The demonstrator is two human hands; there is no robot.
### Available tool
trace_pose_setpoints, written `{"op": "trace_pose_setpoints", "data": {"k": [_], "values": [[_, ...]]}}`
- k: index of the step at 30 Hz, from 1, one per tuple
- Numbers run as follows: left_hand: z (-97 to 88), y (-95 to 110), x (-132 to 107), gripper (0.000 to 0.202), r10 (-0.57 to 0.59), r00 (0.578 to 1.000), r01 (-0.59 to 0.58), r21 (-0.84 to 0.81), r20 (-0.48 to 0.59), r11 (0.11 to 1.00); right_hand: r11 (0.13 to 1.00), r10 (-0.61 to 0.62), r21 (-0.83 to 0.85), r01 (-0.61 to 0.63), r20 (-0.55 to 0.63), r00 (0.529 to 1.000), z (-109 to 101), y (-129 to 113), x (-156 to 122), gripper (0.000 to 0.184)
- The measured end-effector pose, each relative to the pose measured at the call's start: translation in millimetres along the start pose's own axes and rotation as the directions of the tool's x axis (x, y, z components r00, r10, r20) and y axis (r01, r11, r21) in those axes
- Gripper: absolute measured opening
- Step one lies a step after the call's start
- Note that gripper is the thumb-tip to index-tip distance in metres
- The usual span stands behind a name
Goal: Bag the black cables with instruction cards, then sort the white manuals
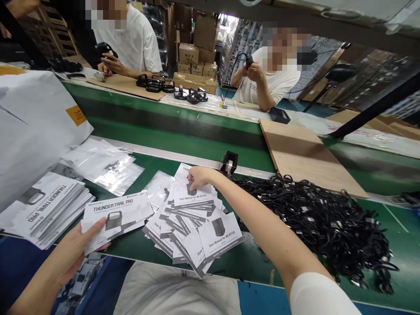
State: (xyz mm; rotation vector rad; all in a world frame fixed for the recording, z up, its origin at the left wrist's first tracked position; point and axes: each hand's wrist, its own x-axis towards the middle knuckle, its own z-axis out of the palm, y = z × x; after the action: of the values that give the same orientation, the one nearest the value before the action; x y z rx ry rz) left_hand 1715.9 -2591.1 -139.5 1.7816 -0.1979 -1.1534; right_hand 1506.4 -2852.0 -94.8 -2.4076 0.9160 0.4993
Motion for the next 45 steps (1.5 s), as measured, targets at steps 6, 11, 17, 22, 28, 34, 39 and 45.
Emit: {"op": "trace_pose_setpoints", "data": {"k": [6,11,17,22,28,34,39,45], "values": [[-2.8,1,3,0.05,-0.073,0.997,0.072,0.022,0.027,0.997,0.999,0.001,0.042,0.012,-0.297,0.955,-20,-9,-25,0.016],[-5.0,-1,6,0.058,-0.081,0.996,0.08,0.028,0.039,0.996,0.945,-0.165,0.246,0.218,-0.217,0.962,-36,-8,-96,0.034],[-5.6,-3,9,0.059,-0.105,0.994,0.104,0.035,0.018,0.994,0.998,0.064,-0.018,-0.062,0.114,0.991,37,15,-140,0.043],[-4.6,-6,13,0.058,-0.07,0.997,0.069,0.05,0.023,0.996,0.985,0.021,-0.169,-0.032,-0.066,0.998,75,30,-143,0.013],[0.3,-1,4,0.04,-0.064,0.998,0.065,0.025,-0.018,0.998,0.984,0.003,0.179,-0.017,0.081,0.997,36,26,-161,0.013],[-4.8,-5,8,0.052,-0.057,0.998,0.056,0.047,0.022,0.997,0.954,-0.053,0.285,0.088,-0.128,0.99,21,5,-102,0.052],[0.0,-1,3,0.05,-0.026,1.0,0.026,0.039,0.006,0.999,0.993,0.12,-0.001,-0.12,-0.047,0.992,16,-11,-45,0.044],[5.9,6,-3,0.048,-0.03,0.999,0.031,0.037,-0.025,0.999,0.98,0.187,-0.054,-0.192,-0.086,0.979,17,-11,-38,0.059]]}}
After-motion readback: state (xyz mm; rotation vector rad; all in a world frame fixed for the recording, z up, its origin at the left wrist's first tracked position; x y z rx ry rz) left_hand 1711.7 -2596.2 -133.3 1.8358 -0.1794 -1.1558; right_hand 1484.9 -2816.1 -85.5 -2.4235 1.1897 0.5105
